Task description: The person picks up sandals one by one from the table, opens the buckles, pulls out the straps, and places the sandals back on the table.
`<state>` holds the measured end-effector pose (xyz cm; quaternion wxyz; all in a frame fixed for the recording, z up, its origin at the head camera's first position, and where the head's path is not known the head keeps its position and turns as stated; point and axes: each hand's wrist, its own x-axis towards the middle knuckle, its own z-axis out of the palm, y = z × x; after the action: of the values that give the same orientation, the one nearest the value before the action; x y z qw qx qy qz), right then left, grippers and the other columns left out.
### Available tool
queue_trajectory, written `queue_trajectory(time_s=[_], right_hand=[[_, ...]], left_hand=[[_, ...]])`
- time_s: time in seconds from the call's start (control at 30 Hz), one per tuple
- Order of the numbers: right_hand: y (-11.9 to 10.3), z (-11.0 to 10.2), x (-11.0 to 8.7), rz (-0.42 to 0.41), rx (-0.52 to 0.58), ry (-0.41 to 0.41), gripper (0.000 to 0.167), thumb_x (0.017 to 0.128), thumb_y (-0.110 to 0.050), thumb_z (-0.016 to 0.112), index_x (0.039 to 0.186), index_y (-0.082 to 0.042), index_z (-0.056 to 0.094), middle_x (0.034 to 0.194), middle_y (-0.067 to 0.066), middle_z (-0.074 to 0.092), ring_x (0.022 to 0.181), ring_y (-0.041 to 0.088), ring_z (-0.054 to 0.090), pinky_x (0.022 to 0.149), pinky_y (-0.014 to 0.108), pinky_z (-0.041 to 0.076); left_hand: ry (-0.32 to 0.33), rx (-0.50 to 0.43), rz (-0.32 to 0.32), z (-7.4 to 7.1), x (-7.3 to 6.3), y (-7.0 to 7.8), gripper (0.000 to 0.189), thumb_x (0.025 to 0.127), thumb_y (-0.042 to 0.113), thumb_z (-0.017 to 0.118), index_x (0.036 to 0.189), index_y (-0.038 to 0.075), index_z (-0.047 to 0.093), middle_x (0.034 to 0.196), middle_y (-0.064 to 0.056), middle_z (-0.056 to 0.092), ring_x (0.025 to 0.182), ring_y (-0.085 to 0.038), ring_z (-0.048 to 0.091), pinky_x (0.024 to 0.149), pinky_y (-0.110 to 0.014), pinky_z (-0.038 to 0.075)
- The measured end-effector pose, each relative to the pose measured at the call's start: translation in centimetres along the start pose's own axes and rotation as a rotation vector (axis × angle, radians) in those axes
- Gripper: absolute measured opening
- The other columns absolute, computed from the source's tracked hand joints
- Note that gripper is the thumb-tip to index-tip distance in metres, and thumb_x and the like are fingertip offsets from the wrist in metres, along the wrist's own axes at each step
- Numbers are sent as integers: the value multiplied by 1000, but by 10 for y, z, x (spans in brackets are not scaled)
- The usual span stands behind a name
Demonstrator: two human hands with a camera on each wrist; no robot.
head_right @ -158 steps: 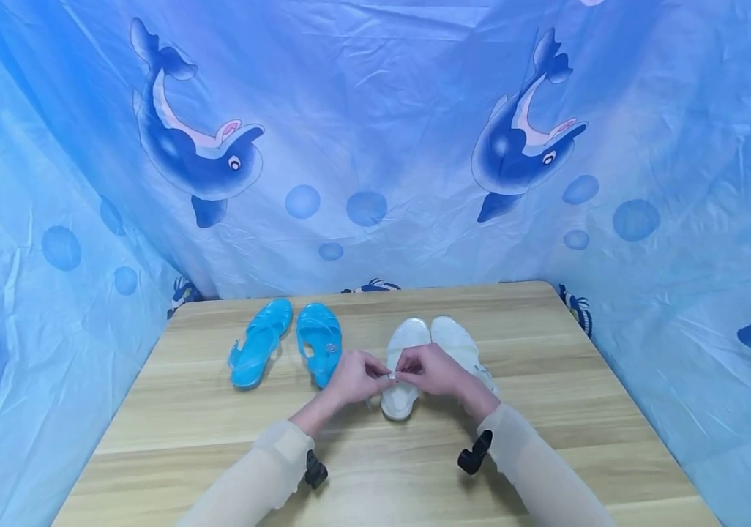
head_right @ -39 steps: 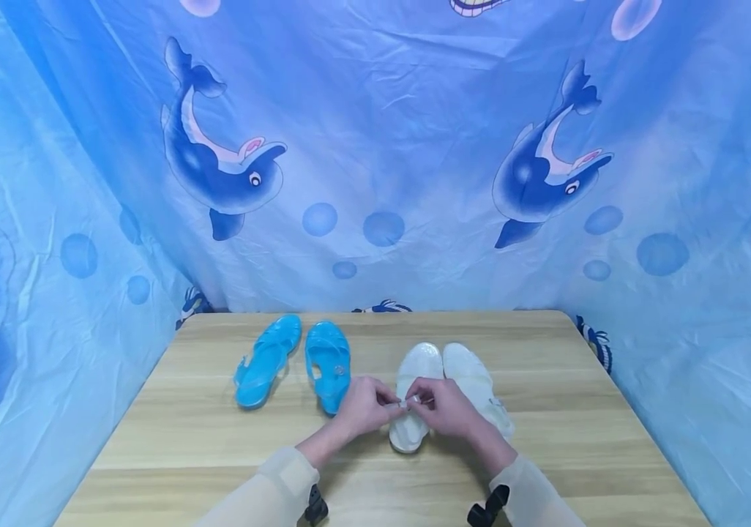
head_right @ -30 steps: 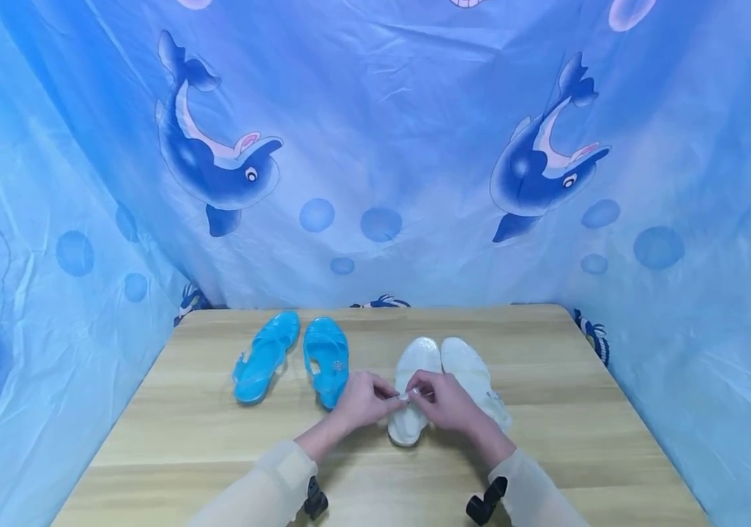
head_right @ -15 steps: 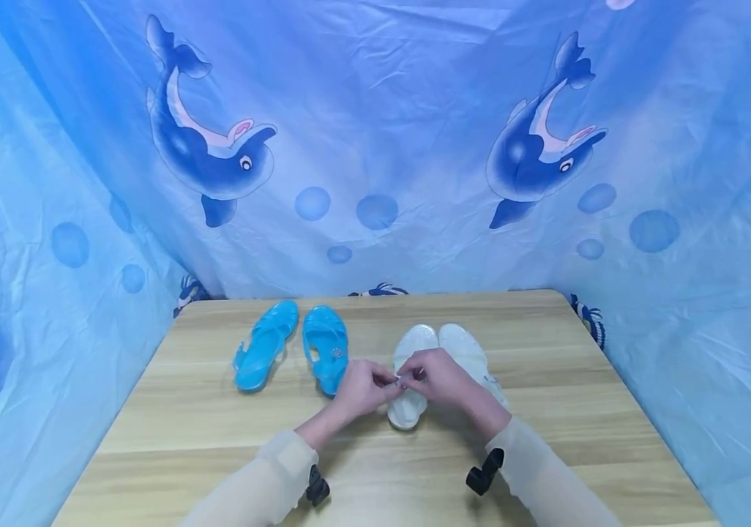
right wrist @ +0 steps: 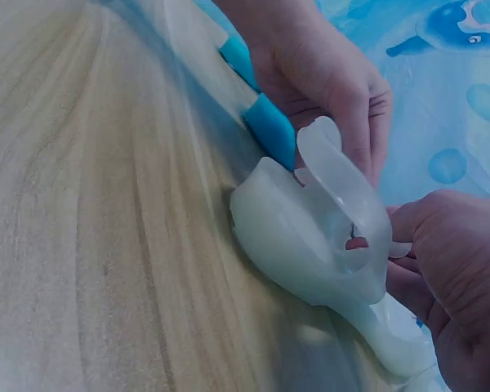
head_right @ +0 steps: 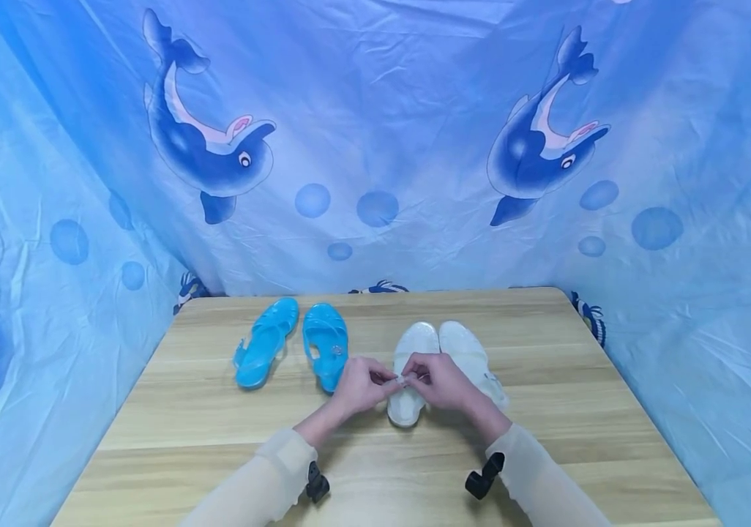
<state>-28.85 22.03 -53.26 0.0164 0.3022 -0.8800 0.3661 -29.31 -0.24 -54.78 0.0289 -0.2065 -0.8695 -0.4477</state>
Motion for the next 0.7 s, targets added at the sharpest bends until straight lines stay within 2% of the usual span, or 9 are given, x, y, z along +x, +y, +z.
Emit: queue_trajectory(time_s=[0.13,0.3,0.43,0.57,0.7], right_hand=[[0,0,0,19,5,22,10,98,-9,75,103,-18,77,99,-5,79,92,7,75,87,29,63],[-3,-1,0,75,57,4,5,96,-17,81,100,-16,80,92,-6,80,85,3,73,80,24,62],[-4,0,1,91,72,-10,3,95,-16,82,95,-18,79,89,-6,79,82,2,72,76,23,61],[0,-1,2,76,62,1,11,95,-9,80,92,-19,76,88,-6,79,80,1,71,73,22,60],[5,-1,3,74,100,-3,7,96,-9,79,93,-15,75,90,-3,80,81,2,73,72,23,61]], left_hand=[[2,8,-22,0,2,1,18,83,31,91,90,14,87,84,0,83,69,2,69,64,-15,55],[-4,38,-33,1,2,4,21,80,32,93,89,14,87,80,1,82,67,1,68,63,-16,54],[-25,69,0,0,2,5,16,82,30,91,88,15,88,83,1,82,68,1,69,63,-16,54],[-53,96,43,-3,5,3,14,85,29,89,90,16,88,84,2,83,70,2,68,64,-14,53],[-65,109,54,-5,6,2,14,85,29,89,90,16,87,84,2,82,69,3,66,64,-15,53]])
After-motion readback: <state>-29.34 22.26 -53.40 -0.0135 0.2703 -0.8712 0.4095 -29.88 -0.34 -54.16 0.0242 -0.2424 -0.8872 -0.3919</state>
